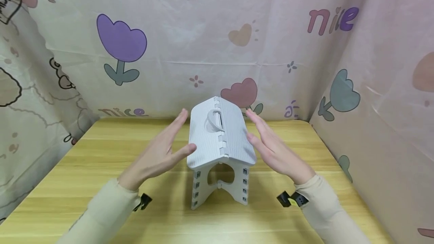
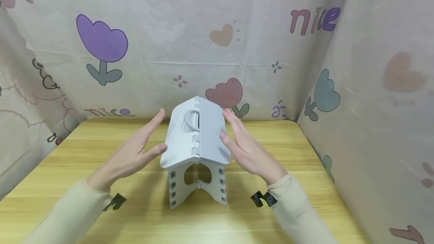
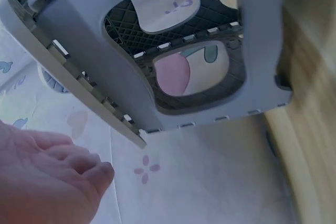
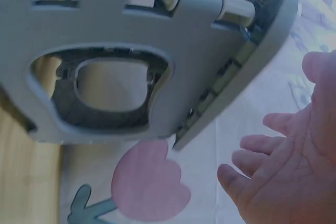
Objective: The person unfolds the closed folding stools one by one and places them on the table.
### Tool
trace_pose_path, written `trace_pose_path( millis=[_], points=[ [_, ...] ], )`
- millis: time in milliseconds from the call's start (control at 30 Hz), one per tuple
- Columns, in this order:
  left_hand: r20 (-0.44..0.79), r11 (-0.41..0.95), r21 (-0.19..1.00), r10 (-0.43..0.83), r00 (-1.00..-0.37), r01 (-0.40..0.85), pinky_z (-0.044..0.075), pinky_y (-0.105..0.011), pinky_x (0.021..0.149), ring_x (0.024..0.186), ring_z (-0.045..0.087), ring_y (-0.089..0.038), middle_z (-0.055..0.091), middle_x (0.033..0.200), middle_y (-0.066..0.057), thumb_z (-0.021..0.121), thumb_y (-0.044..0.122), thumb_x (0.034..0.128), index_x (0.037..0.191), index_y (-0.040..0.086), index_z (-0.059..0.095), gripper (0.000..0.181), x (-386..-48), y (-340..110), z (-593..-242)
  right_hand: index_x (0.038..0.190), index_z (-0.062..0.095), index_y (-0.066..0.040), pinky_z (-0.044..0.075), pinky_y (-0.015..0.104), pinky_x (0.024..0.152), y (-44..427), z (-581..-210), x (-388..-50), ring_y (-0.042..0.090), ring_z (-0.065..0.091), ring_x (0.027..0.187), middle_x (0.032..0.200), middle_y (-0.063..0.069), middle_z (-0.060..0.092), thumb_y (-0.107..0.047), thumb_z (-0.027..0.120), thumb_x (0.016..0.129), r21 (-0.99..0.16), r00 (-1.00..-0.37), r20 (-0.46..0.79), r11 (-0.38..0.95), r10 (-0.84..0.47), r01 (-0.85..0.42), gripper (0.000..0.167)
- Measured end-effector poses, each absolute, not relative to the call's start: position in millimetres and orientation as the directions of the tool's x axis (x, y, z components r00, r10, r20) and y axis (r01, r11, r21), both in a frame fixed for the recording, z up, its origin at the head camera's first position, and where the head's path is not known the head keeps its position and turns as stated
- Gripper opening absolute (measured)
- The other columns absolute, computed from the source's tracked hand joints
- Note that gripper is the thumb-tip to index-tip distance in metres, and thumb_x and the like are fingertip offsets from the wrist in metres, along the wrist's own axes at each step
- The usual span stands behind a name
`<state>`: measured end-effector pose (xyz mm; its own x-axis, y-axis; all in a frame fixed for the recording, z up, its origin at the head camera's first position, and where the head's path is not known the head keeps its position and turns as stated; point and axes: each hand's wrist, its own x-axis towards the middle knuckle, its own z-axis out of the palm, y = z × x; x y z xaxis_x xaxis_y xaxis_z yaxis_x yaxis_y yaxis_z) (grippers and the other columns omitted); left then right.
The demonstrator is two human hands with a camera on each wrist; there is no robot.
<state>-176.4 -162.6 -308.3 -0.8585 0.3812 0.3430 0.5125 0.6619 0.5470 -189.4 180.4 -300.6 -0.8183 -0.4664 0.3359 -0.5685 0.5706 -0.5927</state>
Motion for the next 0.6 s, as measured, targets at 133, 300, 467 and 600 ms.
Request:
trace_pose_path(
  millis=[133, 300, 467, 600],
  points=[
    [0.334, 0.631, 0.543, 0.444, -0.832, 0.555, 0.020, -0.059, 0.135, 0.169, 0.012, -0.022, 0.001, 0.181, 0.009, 0.063, 0.063, 0.0995, 0.174, 0.022, 0.005, 0.103, -192, -148, -300, 0.174, 0.008, -0.023, 0.011, 0.059, 0.137, 163, -292, -199, 0.020, 0.001, 0.170, 0.182, -0.006, 0.000, -0.045, 0.036, 0.117, -0.591, -0.813, 0.311, 0.570, -0.492, -0.571, 0.068],
    [0.316, 0.628, 0.528, 0.479, -0.819, 0.571, 0.023, -0.056, 0.135, 0.169, 0.014, -0.025, 0.003, 0.182, 0.001, 0.065, 0.070, 0.0952, 0.174, 0.018, 0.007, 0.110, -206, -137, -300, 0.174, 0.007, -0.022, 0.007, 0.053, 0.138, 150, -291, -209, 0.017, -0.004, 0.169, 0.181, -0.006, -0.006, -0.047, 0.037, 0.116, -0.596, -0.825, 0.262, 0.589, -0.500, -0.546, 0.071],
    [0.297, 0.624, 0.530, 0.499, -0.814, 0.575, 0.024, -0.056, 0.135, 0.169, 0.015, -0.027, 0.003, 0.183, -0.003, 0.067, 0.071, 0.0931, 0.174, 0.016, 0.009, 0.114, -213, -132, -303, 0.174, 0.008, -0.020, 0.009, 0.055, 0.138, 144, -295, -216, 0.023, -0.003, 0.170, 0.182, -0.002, -0.007, -0.044, 0.039, 0.116, -0.597, -0.819, 0.244, 0.584, -0.520, -0.549, 0.070],
    [0.301, 0.626, 0.513, 0.509, -0.806, 0.587, 0.023, -0.056, 0.135, 0.169, 0.012, -0.026, 0.004, 0.183, -0.005, 0.067, 0.070, 0.0938, 0.173, 0.014, 0.011, 0.112, -215, -131, -304, 0.173, 0.011, -0.014, 0.008, 0.053, 0.138, 142, -296, -217, 0.022, -0.001, 0.170, 0.183, 0.001, -0.002, -0.040, 0.039, 0.116, -0.600, -0.810, 0.242, 0.574, -0.535, -0.558, 0.068]
  ],
)
